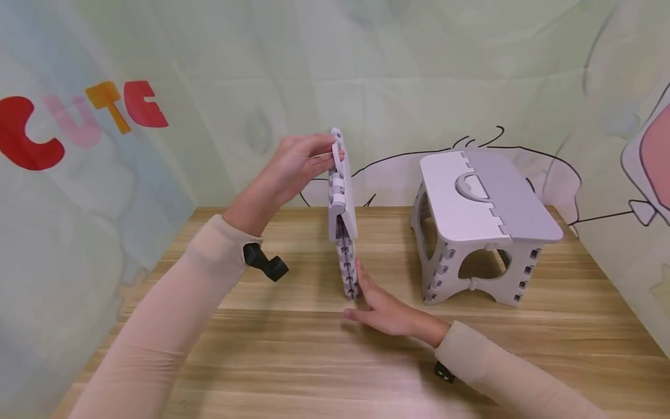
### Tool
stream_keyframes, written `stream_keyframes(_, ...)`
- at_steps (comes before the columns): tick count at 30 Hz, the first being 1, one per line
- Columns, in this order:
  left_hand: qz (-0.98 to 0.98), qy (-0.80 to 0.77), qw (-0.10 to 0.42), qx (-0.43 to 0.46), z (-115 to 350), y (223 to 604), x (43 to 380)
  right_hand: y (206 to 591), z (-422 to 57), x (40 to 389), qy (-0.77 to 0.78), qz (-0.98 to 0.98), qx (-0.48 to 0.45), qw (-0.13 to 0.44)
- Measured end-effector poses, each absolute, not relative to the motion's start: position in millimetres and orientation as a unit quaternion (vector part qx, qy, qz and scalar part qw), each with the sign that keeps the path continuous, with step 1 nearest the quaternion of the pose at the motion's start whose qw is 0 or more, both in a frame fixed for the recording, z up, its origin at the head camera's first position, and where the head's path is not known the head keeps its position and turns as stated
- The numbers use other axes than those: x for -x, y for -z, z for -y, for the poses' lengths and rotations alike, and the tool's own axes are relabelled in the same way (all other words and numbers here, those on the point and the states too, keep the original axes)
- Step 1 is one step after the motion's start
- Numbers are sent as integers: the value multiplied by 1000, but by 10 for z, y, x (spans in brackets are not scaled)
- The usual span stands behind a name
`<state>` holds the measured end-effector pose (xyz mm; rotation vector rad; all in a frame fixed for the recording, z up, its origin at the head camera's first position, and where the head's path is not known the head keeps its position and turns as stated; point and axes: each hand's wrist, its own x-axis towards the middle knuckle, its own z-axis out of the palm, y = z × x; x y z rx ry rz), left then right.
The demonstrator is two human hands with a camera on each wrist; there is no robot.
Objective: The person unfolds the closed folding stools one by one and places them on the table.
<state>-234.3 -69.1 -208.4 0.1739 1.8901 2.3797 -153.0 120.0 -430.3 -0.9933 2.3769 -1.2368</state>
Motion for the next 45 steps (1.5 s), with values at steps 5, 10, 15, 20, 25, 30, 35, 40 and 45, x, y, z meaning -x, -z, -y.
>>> stream_keyframes(5, -635, -768, 47, -66, 645, 2101, 2360, 4302, -1217, 1540, 431, -824, 338, 148)
stream_keyframes(10, -639, -764, 50, -69, 613, 2090, 2366, 4299, -1234, 1563, 436, -824, 329, 149)
stream_keyframes(15, -642, -762, 52, -67, 597, 2090, 2371, 4273, -1254, 1589, 456, -813, 334, 143)
stream_keyframes(20, -643, -761, 52, -68, 598, 2099, 2374, 4290, -1291, 1645, 507, -780, 345, 126)
stream_keyframes(25, -643, -761, 53, -68, 603, 2103, 2380, 4272, -1307, 1728, 562, -753, 328, 95)
stream_keyframes(30, -642, -761, 55, -67, 599, 2099, 2380, 4226, -1276, 1833, 592, -734, 329, 54)
stream_keyframes(35, -643, -761, 56, -67, 589, 2106, 2376, 4183, -1228, 1899, 604, -723, 333, 37)
stream_keyframes(40, -644, -760, 55, -69, 584, 2110, 2365, 4141, -1203, 1906, 614, -723, 313, 43)
stream_keyframes(45, -647, -757, 58, -74, 587, 2105, 2358, 4144, -1202, 1923, 622, -721, 303, 47)
